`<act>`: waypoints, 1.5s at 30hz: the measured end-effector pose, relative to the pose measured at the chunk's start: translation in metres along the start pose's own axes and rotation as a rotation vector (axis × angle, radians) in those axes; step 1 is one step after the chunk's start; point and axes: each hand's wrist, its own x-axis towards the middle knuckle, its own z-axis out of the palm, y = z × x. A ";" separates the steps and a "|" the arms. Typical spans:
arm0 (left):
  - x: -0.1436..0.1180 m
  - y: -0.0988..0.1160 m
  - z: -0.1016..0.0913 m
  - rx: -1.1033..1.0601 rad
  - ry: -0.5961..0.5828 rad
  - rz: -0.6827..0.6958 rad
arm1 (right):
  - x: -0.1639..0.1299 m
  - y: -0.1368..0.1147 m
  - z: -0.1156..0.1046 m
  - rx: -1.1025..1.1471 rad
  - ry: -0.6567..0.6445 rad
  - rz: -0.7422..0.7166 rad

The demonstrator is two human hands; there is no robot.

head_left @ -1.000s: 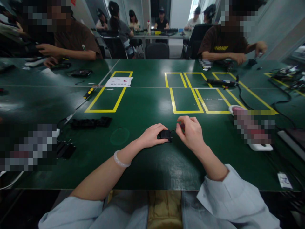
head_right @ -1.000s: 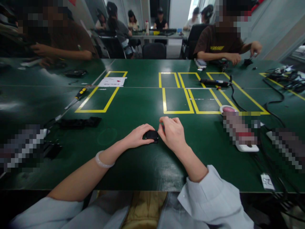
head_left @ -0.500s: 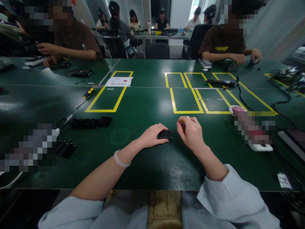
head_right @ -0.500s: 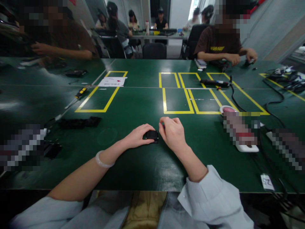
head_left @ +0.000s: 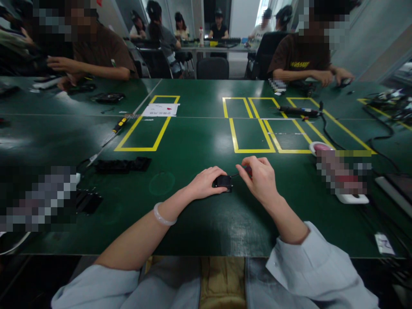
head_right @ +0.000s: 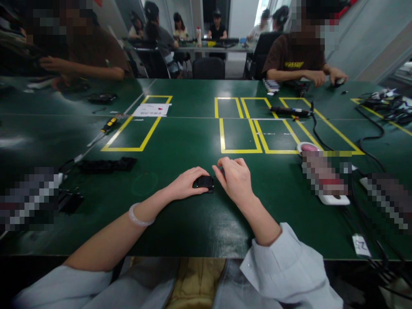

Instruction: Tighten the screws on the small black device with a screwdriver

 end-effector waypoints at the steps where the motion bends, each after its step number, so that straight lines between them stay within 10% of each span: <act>1: 0.000 0.000 0.000 -0.003 -0.001 0.001 | 0.000 0.000 0.000 0.004 -0.001 0.000; 45: -0.001 -0.001 0.002 0.011 0.007 0.009 | 0.001 -0.002 0.002 -0.022 0.013 -0.016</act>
